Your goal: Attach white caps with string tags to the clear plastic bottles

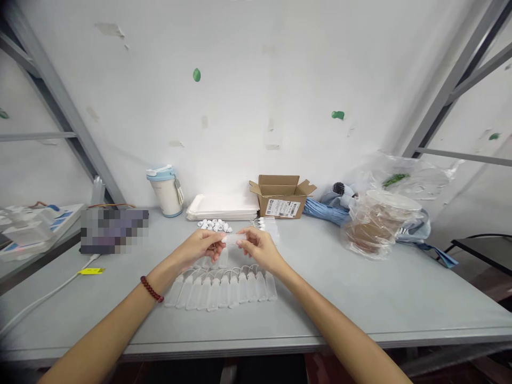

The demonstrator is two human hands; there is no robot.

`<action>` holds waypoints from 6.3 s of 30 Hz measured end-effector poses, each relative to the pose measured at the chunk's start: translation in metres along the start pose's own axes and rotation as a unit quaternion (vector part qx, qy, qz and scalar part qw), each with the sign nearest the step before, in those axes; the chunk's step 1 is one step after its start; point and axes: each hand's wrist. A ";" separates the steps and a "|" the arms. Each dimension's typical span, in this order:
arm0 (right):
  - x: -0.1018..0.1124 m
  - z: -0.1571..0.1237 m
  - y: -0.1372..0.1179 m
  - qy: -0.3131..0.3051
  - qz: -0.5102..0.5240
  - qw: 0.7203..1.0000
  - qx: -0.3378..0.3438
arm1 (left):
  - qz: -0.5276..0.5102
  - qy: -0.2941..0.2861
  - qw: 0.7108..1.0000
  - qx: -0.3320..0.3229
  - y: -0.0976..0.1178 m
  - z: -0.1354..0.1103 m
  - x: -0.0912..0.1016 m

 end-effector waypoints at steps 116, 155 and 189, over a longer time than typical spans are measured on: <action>-0.010 -0.007 -0.006 -0.226 -0.360 0.905 -0.010 | 0.557 0.194 0.801 -0.104 -0.062 0.035 0.060; -0.016 -0.008 -0.010 -0.101 -0.215 0.964 0.117 | -0.064 0.069 0.991 -0.090 -0.010 0.009 0.007; -0.001 -0.002 -0.007 -0.061 -0.068 0.996 -0.008 | 0.061 0.095 0.985 -0.127 -0.009 0.006 0.009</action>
Point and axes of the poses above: each hand's wrist, its own z-axis towards the middle knuckle, its own x-axis out of the back of the hand, y = z × x, and after that the axes turned 14 degrees about z, right-handed
